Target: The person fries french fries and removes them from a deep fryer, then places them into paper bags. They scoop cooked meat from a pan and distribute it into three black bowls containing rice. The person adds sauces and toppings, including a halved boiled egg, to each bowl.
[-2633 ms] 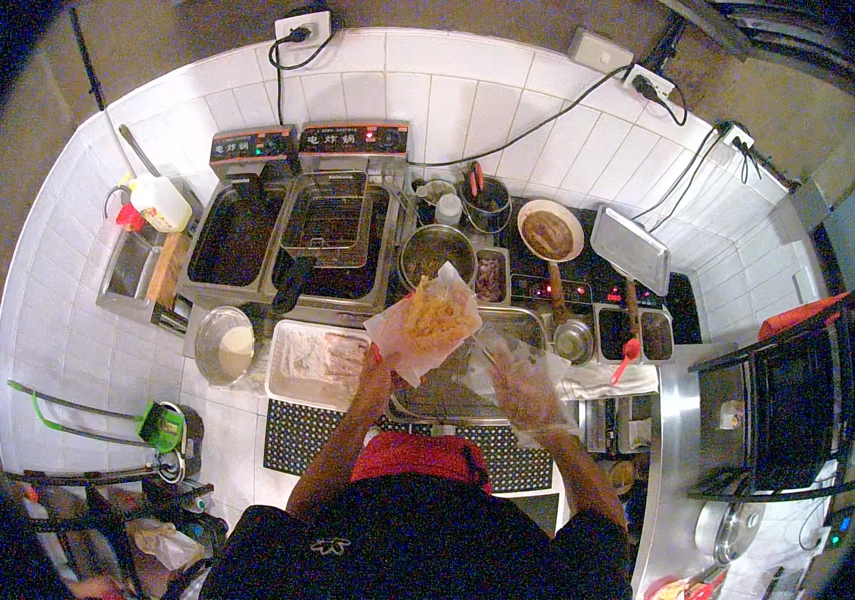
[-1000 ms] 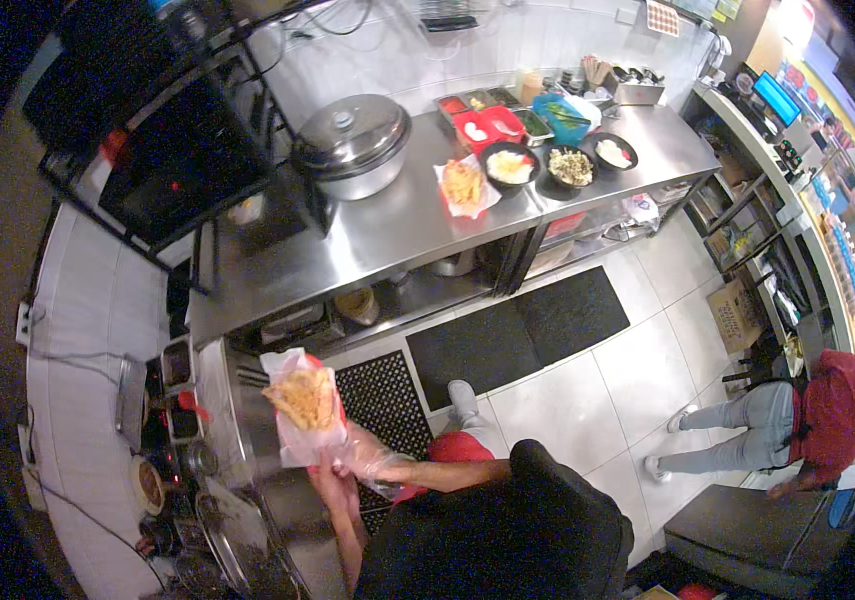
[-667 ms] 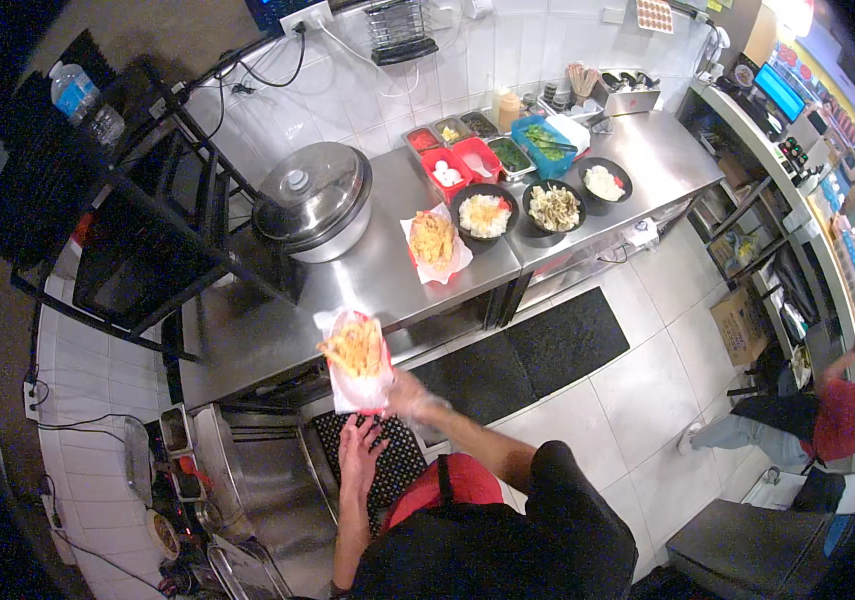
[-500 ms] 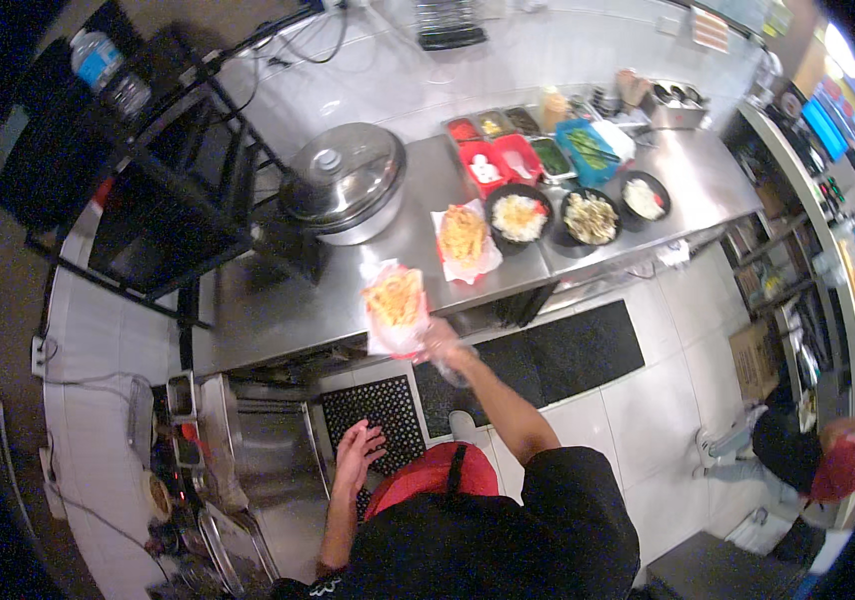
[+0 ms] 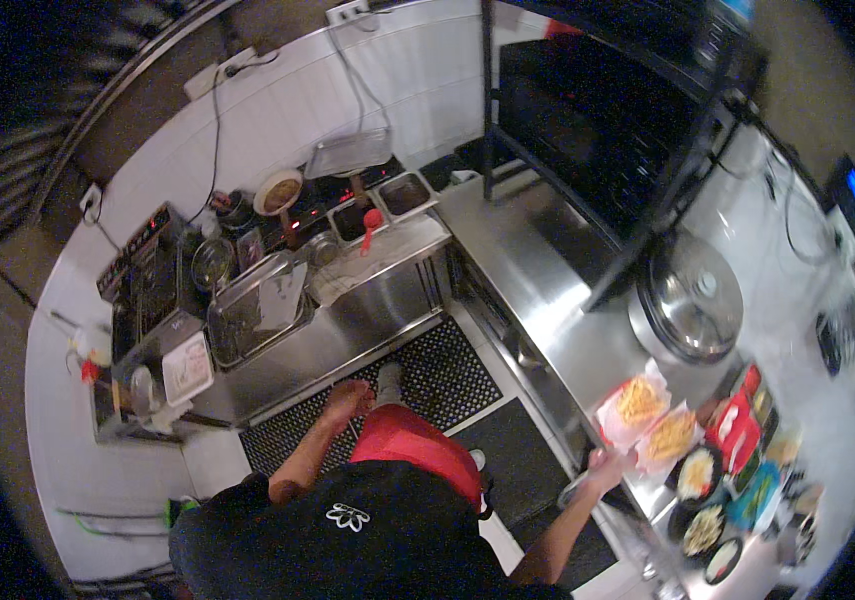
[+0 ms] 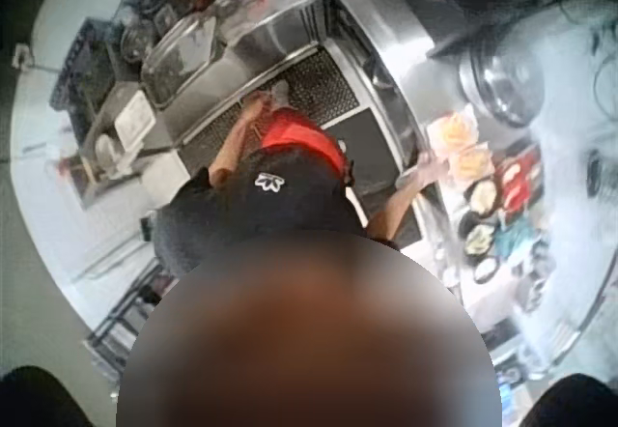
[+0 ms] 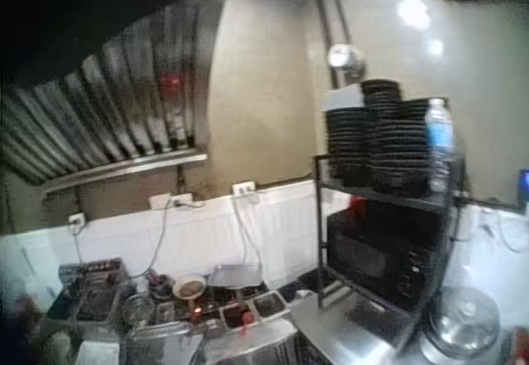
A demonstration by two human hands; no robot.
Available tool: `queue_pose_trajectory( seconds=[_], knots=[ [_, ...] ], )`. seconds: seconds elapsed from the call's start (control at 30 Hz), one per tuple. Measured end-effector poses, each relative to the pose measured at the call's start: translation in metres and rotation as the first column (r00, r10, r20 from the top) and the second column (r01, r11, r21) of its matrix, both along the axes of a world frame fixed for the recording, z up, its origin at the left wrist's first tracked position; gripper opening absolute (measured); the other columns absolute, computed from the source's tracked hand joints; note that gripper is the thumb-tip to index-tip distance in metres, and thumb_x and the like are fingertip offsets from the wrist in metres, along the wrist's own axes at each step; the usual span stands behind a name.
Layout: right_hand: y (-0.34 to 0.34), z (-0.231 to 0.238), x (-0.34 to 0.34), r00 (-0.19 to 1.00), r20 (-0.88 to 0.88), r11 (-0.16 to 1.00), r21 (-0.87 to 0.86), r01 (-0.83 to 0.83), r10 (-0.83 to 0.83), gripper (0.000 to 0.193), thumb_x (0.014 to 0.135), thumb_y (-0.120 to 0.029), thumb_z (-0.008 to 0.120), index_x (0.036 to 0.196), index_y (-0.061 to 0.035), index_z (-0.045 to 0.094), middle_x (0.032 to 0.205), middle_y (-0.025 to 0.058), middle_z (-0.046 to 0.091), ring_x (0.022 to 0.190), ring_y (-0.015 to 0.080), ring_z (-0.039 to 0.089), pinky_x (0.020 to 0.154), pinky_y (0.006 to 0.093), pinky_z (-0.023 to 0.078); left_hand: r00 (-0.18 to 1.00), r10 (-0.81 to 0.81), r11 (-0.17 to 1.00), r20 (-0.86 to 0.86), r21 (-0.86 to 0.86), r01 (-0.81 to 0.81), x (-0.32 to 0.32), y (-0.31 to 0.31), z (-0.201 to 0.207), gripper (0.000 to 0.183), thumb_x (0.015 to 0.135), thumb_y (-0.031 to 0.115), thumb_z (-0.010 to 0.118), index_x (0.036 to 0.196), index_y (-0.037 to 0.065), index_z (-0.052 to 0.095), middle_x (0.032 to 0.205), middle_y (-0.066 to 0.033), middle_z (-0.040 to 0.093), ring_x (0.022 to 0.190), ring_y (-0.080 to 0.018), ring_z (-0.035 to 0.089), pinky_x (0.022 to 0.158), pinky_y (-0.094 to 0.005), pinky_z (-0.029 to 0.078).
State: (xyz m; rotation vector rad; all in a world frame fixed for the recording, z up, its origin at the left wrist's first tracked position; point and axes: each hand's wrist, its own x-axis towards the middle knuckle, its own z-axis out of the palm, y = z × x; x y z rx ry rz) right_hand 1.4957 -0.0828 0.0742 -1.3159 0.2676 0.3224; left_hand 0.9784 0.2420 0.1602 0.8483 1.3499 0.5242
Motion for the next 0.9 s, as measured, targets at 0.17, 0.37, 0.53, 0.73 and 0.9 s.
queue_pose_trajectory(
  seconds=[0.17,0.37,0.53,0.73,0.9],
  knots=[
    [0.046,-0.009,-0.107,0.978,-0.174,0.987,-0.086,-0.135,0.118,0.028,0.092,-0.019,0.059,0.068,-0.0109,0.047,0.059,0.0020,0.045,0.049,0.0158,0.046,0.043,0.0312,0.038,0.981,0.156,0.954,-0.119,0.274,-0.119,-0.018,0.038,-0.001,0.021,0.097,0.011,0.068,0.115,-0.001,0.068,0.079,-0.0039,0.068,0.068,-0.0133,0.067,0.061,-0.0288,0.057],
    [0.194,-0.013,-0.197,0.858,-0.339,0.902,-0.055,-0.429,0.387,0.013,0.097,-0.012,0.054,0.087,-0.0049,0.059,0.072,0.0086,0.059,0.054,0.0204,0.059,0.046,0.0332,0.052,0.906,0.210,0.797,-0.368,0.601,0.059,-0.077,0.174,0.041,0.033,0.101,0.023,0.066,0.120,-0.003,0.071,0.086,-0.0110,0.074,0.071,-0.0178,0.069,0.069,-0.0329,0.057],
    [0.360,0.025,-0.223,0.658,-0.125,0.627,-0.216,-0.748,0.743,0.013,0.099,-0.015,0.063,0.102,-0.0029,0.064,0.086,0.0090,0.067,0.064,0.0188,0.066,0.053,0.0330,0.057,0.601,0.409,0.687,-0.687,0.665,0.292,-0.104,0.331,0.073,0.057,0.099,0.044,0.065,0.130,-0.004,0.062,0.118,-0.0252,0.067,0.103,-0.0417,0.070,0.092,-0.0492,0.056],
    [0.502,0.115,-0.280,0.243,0.129,0.270,-0.598,-0.755,0.962,0.036,0.100,-0.025,0.068,0.129,-0.0018,0.065,0.101,0.0104,0.073,0.080,0.0177,0.071,0.070,0.0339,0.059,0.562,0.246,0.892,-0.790,0.411,0.188,-0.106,0.462,0.068,0.062,0.092,0.042,0.074,0.125,-0.006,0.053,0.117,-0.0271,0.067,0.107,-0.0435,0.070,0.093,-0.0506,0.058],
    [0.546,0.165,-0.324,-0.102,0.141,0.045,-0.774,-0.632,0.985,0.039,0.101,-0.027,0.070,0.130,-0.0014,0.066,0.102,0.0079,0.075,0.088,0.0135,0.069,0.081,0.0302,0.056,0.553,0.182,0.912,-0.813,0.350,0.214,-0.119,0.504,0.029,0.055,0.088,0.031,0.078,0.120,-0.007,0.055,0.110,-0.0264,0.071,0.100,-0.0401,0.073,0.086,-0.0515,0.061]
  ],
)
